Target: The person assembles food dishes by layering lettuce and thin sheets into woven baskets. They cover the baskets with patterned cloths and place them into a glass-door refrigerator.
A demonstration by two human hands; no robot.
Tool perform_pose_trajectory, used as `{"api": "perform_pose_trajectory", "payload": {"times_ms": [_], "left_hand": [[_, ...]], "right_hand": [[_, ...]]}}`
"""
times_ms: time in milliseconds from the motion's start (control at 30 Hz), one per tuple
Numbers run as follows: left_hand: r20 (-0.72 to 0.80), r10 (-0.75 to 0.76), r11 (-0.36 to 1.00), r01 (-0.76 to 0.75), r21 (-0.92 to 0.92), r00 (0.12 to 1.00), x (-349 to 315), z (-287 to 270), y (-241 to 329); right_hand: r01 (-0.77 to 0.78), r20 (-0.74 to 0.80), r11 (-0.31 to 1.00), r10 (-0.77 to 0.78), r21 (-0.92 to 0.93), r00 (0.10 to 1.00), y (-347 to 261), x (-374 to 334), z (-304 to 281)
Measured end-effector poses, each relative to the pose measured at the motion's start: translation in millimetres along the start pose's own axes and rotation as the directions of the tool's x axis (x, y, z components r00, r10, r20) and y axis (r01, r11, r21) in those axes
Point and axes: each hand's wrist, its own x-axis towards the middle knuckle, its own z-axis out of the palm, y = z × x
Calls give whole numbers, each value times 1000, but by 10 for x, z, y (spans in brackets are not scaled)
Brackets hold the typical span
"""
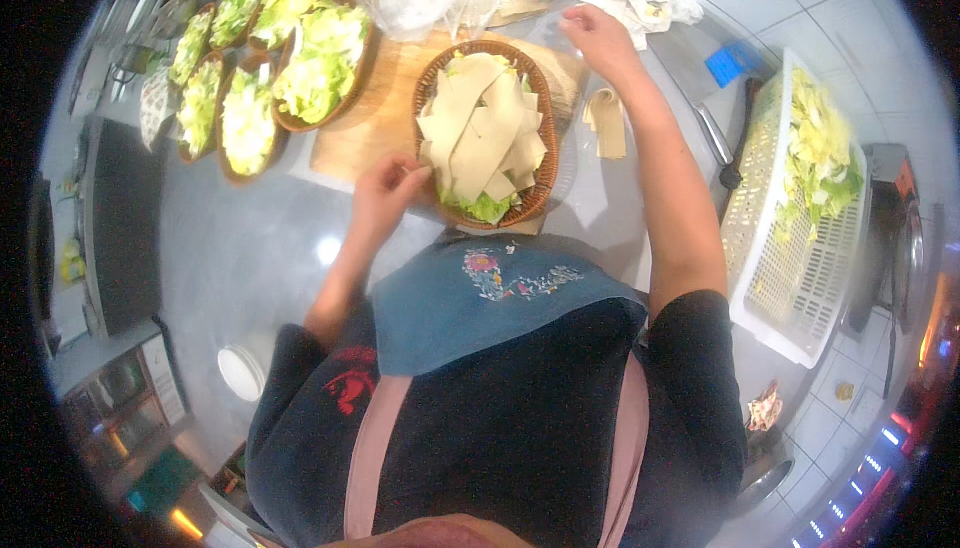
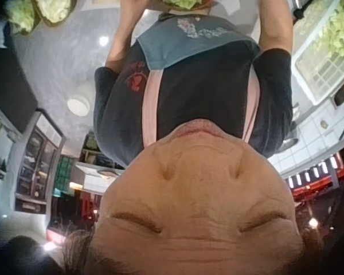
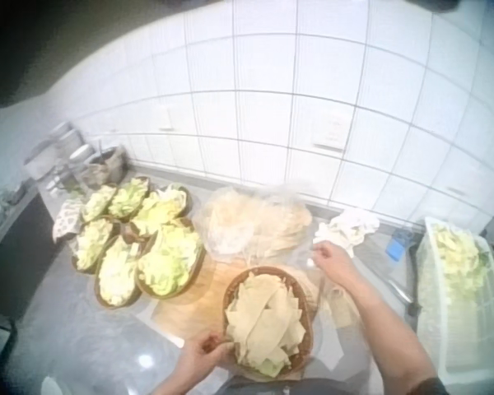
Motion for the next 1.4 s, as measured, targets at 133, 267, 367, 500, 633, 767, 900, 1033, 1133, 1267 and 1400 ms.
{"api": "perform_pose_trajectory", "payload": {"times_ms": [133,267,367,500,633,767,900,1033,1133,1267,1400], "left_hand": [[23,11,996,-13,92,1000,32,25,32],[18,23,991,-26,135,1000,69,68,30],[27,21,990,-25,142,999,98,59,-12],[38,-25,994,21,106,999,99,-9,88],[0,-7,1000,7,-29,1000,138,-105,6],[-14,2,995,-4,-95,1000,162,-192,142],[-8,49,992,-50,-116,999,166,-197,328],[7,25,993,-24,-112,1000,145,-193,462],[15,14,994,-12,-112,1000,143,-183,510],[35,44,989,-39,-142,998,136,-175,553],[49,68,988,-60,-144,997,138,-146,606]], "right_hand": [[-122,19,987,125,-101,992,608,-111,-224],[-152,137,972,178,-179,974,775,-423,-240],[-212,145,970,228,-116,963,895,-492,-259],[-234,180,971,238,-45,954,1117,-549,-362],[-288,124,957,288,-15,950,1108,-658,-431],[-307,69,950,303,59,951,973,-774,-494],[-241,-3,968,242,74,970,934,-891,-519],[-244,-84,970,241,-24,967,840,-952,-532],[-251,-125,957,234,-147,964,890,-968,-557],[-267,-189,930,223,-251,956,781,-1011,-596],[-202,-299,979,198,20,933,620,-1059,-635]]}}
